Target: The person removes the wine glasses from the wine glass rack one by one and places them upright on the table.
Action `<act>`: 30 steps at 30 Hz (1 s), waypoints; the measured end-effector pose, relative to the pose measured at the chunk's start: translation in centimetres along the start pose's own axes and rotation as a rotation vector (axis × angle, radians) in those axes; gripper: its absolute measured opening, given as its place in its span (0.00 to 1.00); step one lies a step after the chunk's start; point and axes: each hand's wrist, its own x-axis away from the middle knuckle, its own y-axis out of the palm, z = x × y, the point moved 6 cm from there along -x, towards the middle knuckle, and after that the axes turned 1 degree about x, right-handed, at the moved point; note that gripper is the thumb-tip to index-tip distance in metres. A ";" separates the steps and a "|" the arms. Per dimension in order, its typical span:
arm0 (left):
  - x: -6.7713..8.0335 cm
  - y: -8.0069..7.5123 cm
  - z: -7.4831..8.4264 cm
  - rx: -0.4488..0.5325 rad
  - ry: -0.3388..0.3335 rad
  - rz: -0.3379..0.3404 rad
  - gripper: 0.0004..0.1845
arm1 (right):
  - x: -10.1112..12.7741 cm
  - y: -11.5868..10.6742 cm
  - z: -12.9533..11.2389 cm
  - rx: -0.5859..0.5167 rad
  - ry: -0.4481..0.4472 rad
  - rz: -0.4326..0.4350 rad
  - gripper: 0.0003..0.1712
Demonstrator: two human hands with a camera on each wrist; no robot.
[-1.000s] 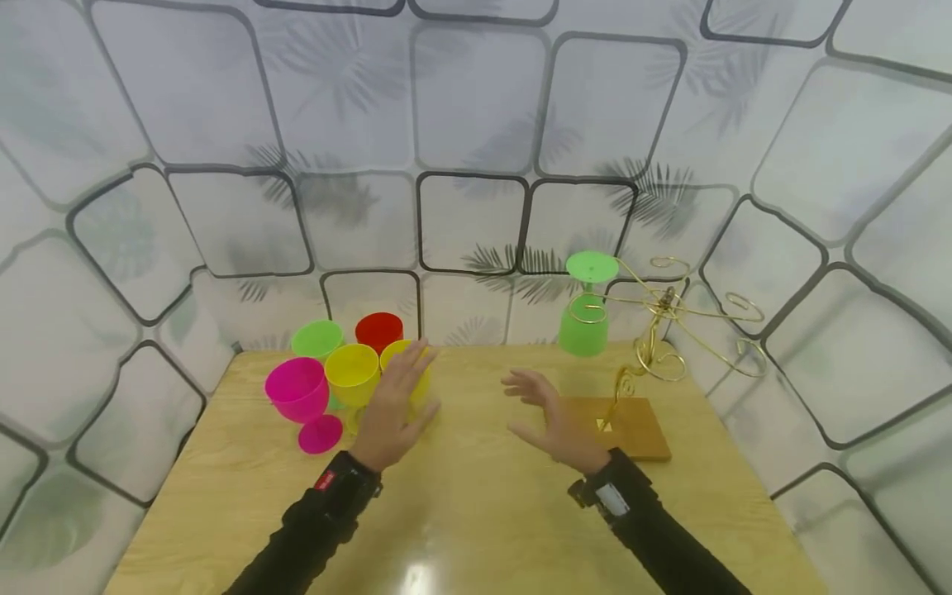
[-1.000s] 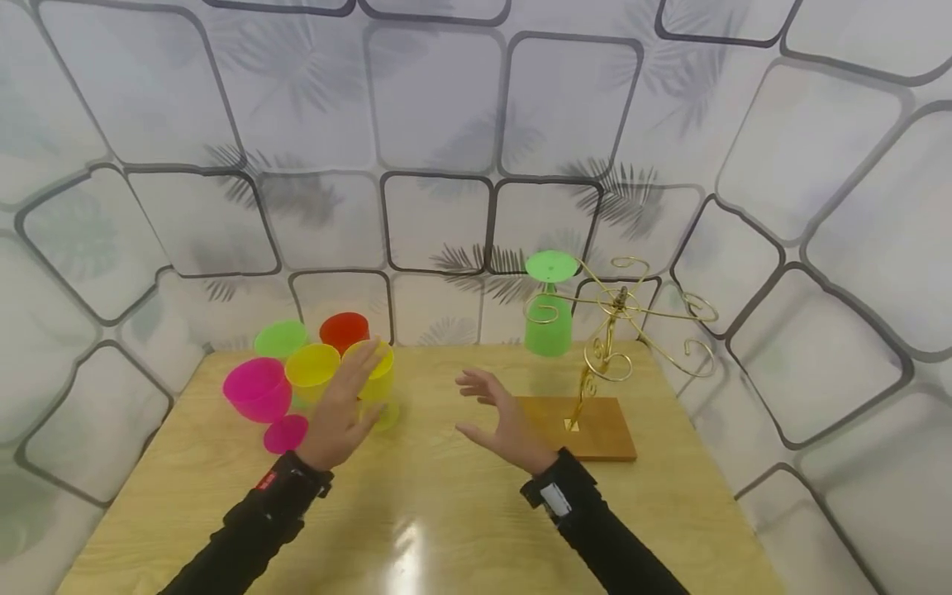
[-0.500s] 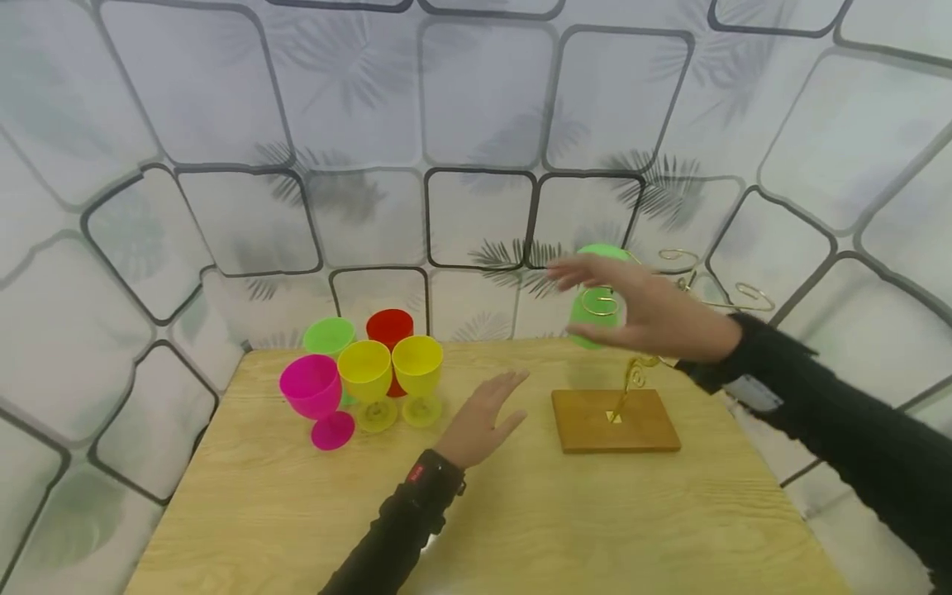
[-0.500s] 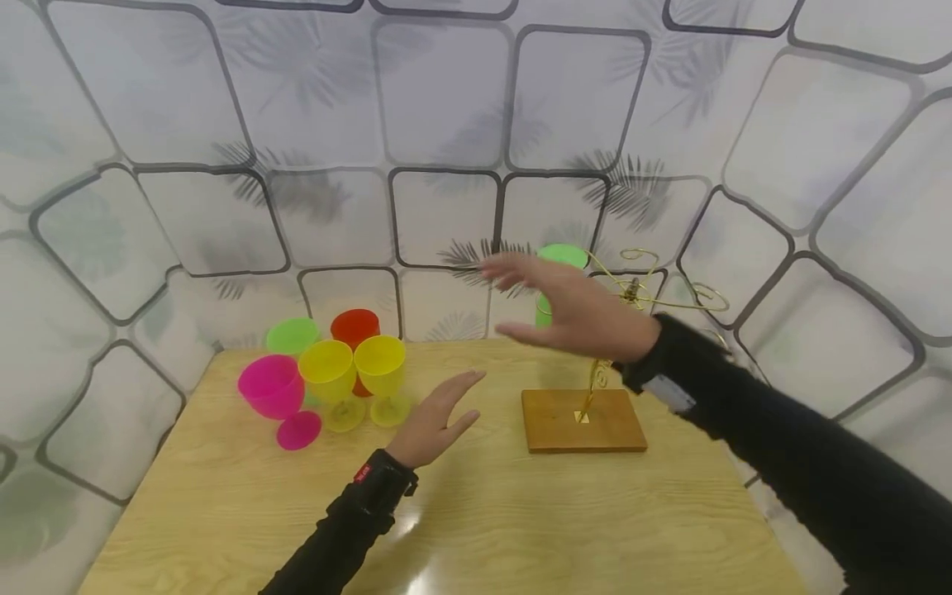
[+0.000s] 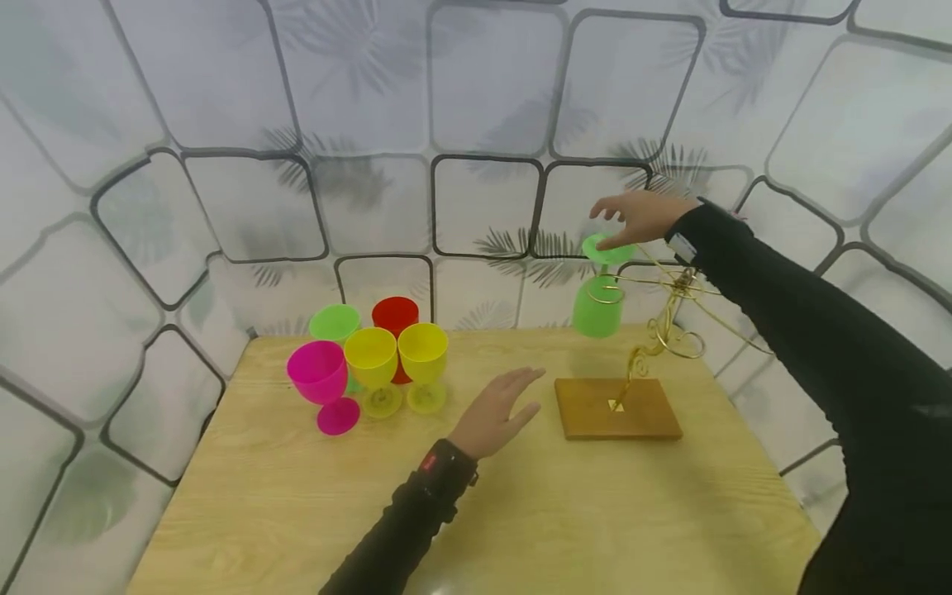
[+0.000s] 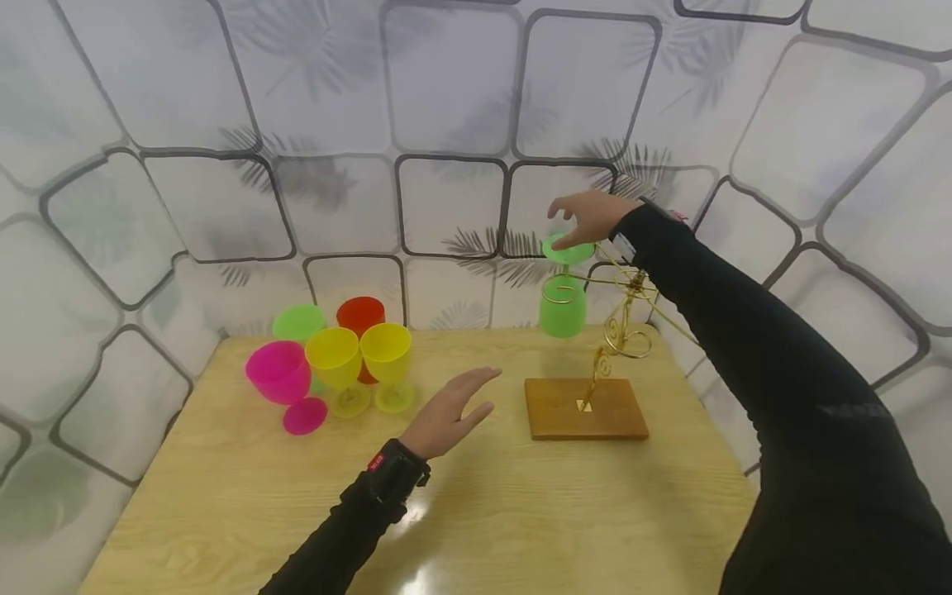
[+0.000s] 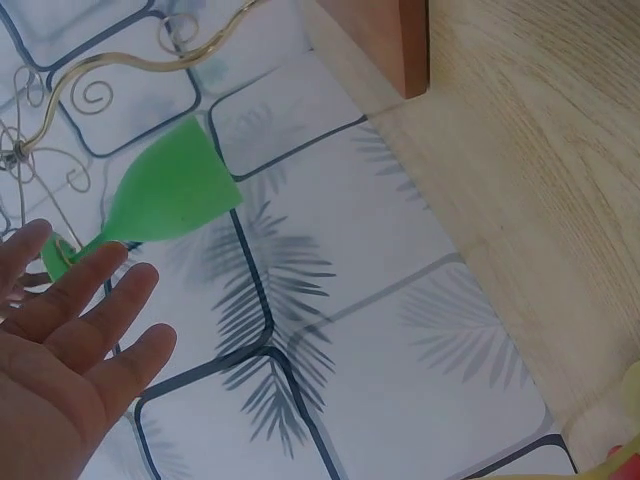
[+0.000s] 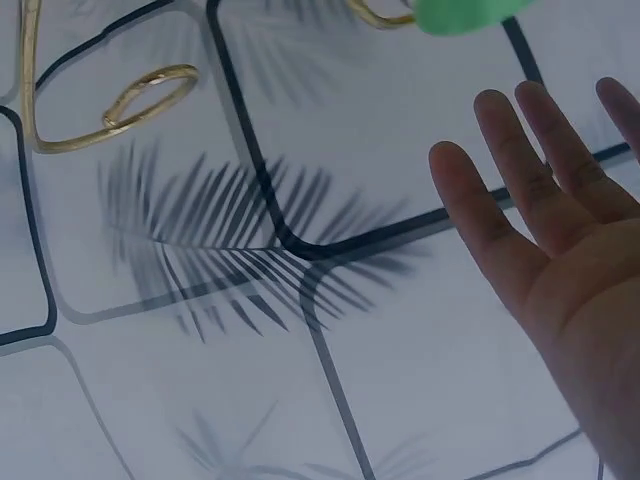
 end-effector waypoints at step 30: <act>0.3 -0.4 0.3 -0.097 0.022 -0.035 0.20 | -0.9 0.5 3.3 0.075 0.097 -0.054 0.40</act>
